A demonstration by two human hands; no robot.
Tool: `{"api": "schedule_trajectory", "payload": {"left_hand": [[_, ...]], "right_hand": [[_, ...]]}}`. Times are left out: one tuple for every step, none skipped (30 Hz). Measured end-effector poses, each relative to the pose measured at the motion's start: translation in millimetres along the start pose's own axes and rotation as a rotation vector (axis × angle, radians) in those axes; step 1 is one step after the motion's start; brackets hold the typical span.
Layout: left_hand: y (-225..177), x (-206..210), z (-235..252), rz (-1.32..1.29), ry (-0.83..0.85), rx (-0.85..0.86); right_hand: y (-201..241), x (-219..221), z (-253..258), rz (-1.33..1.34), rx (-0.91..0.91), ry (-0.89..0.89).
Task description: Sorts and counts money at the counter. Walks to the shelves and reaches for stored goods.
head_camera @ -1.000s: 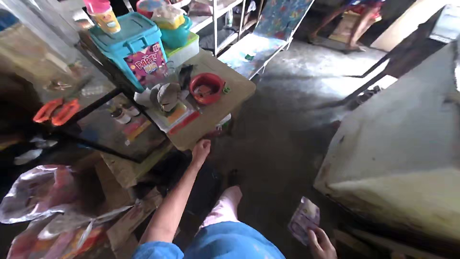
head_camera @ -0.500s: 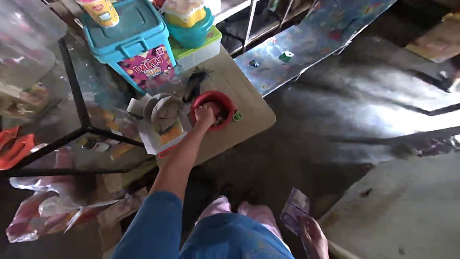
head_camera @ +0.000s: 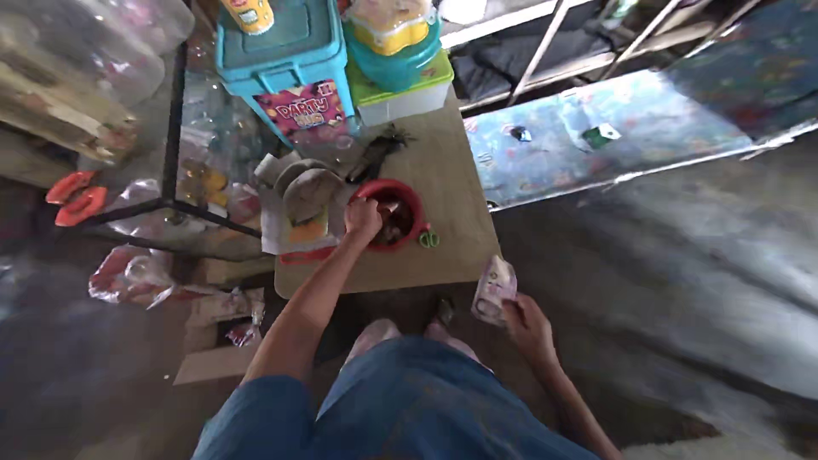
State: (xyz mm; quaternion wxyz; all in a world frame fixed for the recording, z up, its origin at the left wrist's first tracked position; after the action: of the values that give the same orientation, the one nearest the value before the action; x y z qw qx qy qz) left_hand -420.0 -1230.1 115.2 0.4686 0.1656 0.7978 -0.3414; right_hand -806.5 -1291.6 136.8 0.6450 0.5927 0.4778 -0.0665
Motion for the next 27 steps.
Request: {"api": "schedule_trajectory", "payload": {"left_hand": [[2.8,-11.0,-4.1,-0.043,-0.042,-0.033],[6.5,-22.1,-10.5,-0.099,-0.085,-0.065],[11.2,-32.5,-21.0,-0.183,-0.104,-0.109],[18.1,-39.7,-34.1,-0.304,-0.116,-0.157],[25.4,-43.5,-49.3,-0.456,-0.125,-0.205],[33.9,-43.8,-61.0,-0.602,-0.136,-0.257],[40.8,-43.0,-68.8,-0.723,-0.154,-0.299],[45.6,-42.4,-73.9,-0.812,-0.168,-0.331],[48.3,-43.2,-77.2,-0.875,-0.182,-0.354],[50.9,-44.8,-78.1,-0.925,-0.209,-0.377],[53.1,-47.5,-77.8,-0.969,-0.243,-0.406],[55.5,-50.4,-77.9,-1.001,-0.272,-0.432],[59.5,-52.7,-77.9,-1.026,-0.292,-0.464],[64.8,-54.4,-76.7,-1.042,-0.3,-0.497],[68.2,-57.2,-76.0,-1.058,-0.284,-0.521],[70.0,-61.2,-75.5,-1.053,-0.27,-0.53],[71.1,-64.0,-74.8,-1.048,-0.251,-0.542],[70.2,-66.1,-74.3,-1.048,-0.231,-0.561],[69.1,-66.5,-72.8,-1.056,-0.203,-0.577],[67.7,-65.0,-70.3,-1.069,-0.178,-0.589],[64.8,-62.7,-67.5,-1.094,-0.156,-0.592],[58.8,-60.7,-65.4,-1.13,-0.135,-0.588],[50.2,-58.5,-63.7,-1.164,-0.112,-0.564],[39.3,-55.5,-62.7,-1.189,-0.079,-0.517],[27.8,-50.8,-63.2,-1.184,-0.035,-0.451],[16.4,-43.8,-65.7,-1.155,0.024,-0.373],[2.0,-37.5,-69.9,-1.121,0.08,-0.314]], "right_hand": [[3.4,-1.7,19.1,0.006,-0.017,0.035],[7.9,-1.8,37.5,0.02,-0.024,0.077],[12.6,0.2,54.8,0.034,-0.023,0.128],[17.3,4.2,70.9,0.055,-0.016,0.185],[21.6,9.7,86.0,0.074,-0.012,0.231],[25.0,16.7,100.6,0.096,0.001,0.273],[28.0,24.9,114.8,0.122,0.017,0.307],[30.5,34.5,128.5,0.151,0.036,0.333],[33.0,44.7,141.5,0.17,0.051,0.356],[36.0,55.5,153.5,0.17,0.066,0.389],[38.7,66.3,164.0,0.147,0.073,0.419],[40.4,76.0,172.1,0.087,0.078,0.458],[40.7,83.7,179.0,-0.004,0.071,0.494],[40.0,88.0,184.5,-0.106,0.065,0.508],[39.6,88.3,188.4,-0.197,0.063,0.498],[40.2,85.4,190.6,-0.261,0.055,0.468],[41.6,80.5,191.7,-0.307,0.039,0.428],[45.5,74.1,191.4,-0.332,0.005,0.386],[52.4,67.4,190.0,-0.339,-0.046,0.348],[61.9,61.6,187.2,-0.322,-0.105,0.321],[73.9,57.6,182.3,-0.282,-0.172,0.314],[86.8,56.5,175.5,-0.229,-0.236,0.342],[98.3,59.4,167.2,-0.153,-0.283,0.398],[108.0,65.5,157.9,-0.053,-0.304,0.472],[117.4,72.1,147.6,0.077,-0.293,0.551],[125.1,78.0,137.5,0.207,-0.264,0.616],[130.5,82.7,128.8,0.309,-0.232,0.67]]}}
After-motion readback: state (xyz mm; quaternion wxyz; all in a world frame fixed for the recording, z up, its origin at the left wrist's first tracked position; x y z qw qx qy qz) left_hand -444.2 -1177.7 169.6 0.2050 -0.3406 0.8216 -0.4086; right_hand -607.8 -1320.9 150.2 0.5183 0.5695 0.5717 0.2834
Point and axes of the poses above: each hand's wrist, its own z-axis towards the middle knuckle, its own x-axis out of the palm, y = z × x, the point moved 8 cm from there along z, towards the middle knuckle, and after that the axes turned 8 degrees about -z, right-handed, at the moved point
